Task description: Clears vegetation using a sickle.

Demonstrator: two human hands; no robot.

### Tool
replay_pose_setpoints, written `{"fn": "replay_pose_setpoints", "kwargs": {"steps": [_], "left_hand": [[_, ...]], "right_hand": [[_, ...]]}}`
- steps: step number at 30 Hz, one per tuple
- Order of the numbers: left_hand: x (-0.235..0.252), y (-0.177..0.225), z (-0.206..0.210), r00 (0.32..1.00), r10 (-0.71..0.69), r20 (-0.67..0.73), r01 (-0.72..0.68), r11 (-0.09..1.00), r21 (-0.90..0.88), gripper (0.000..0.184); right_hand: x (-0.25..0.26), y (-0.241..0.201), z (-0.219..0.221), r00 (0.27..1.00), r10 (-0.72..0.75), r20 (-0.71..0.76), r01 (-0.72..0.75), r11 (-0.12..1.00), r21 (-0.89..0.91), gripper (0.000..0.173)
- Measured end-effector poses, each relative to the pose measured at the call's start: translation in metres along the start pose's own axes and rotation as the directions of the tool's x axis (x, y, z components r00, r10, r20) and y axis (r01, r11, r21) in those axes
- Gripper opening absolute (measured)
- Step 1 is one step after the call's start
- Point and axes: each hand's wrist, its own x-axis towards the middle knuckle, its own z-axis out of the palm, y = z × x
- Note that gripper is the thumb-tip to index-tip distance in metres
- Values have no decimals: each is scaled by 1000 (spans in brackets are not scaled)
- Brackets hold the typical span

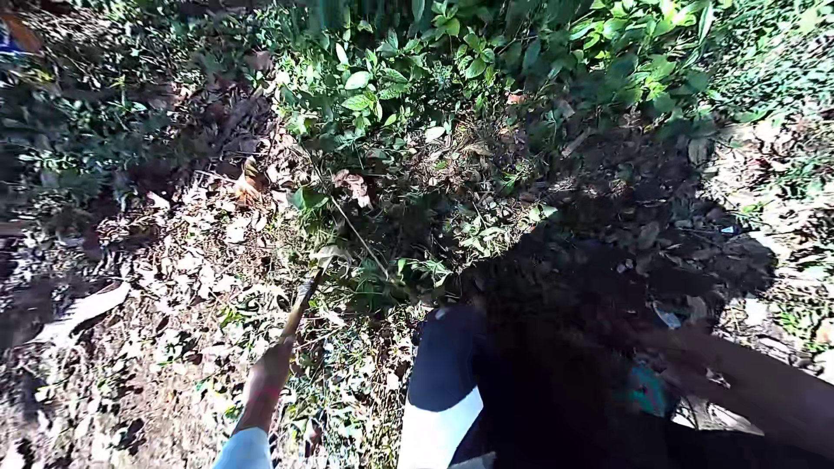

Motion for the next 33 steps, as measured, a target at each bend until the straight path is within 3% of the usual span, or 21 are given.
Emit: {"fn": "replay_pose_setpoints", "kwargs": {"steps": [2,3,7,9,10,12,15,17,19,21,24,27,31,33], "left_hand": [[-35,1,7,999,40,27,-40,999,6,70],[-45,23,10,994,96,47,-97,995,22,69],[-52,188,8,904,389,178,-416,895,162,69],[-25,236,15,875,445,190,-477,858,188,67],[-5,231,23,886,428,178,-456,872,176,66],[20,156,56,952,273,139,-286,954,87,73],[-38,23,89,990,-89,106,101,988,-113,76],[-78,-18,94,981,-182,67,190,970,-152,72],[-95,-21,89,988,-149,36,152,984,-97,67],[-91,5,80,1000,-20,16,21,999,-36,64],[-75,81,57,971,225,76,-233,966,116,65],[-71,186,31,856,488,172,-517,806,288,73],[-73,313,16,625,762,171,-766,556,323,68],[-54,353,10,636,755,160,-752,560,347,58]], "right_hand": [[-3,4,-1,999,25,33,-25,1000,12,48],[-3,5,-4,999,37,31,-37,999,10,48],[3,-3,-14,999,31,-8,-32,998,-50,47],[7,-11,-17,1000,4,-22,-6,998,-58,48],[7,-13,-19,1000,-14,-26,13,998,-58,49],[5,-12,-20,998,-57,-32,55,998,-44,51],[-5,-10,-18,997,-80,-24,81,996,41,49],[-8,-7,-15,995,-95,-3,95,993,71,48],[-11,-2,-16,995,-101,16,99,993,70,48],[-13,0,-19,994,-111,6,111,992,63,47],[-18,-2,-22,990,-143,-19,143,989,36,47],[-26,-5,-23,984,-176,-13,176,984,31,48],[-29,-2,-22,981,-188,-38,189,982,16,50],[-28,0,-22,982,-184,-27,185,983,14,49]]}}
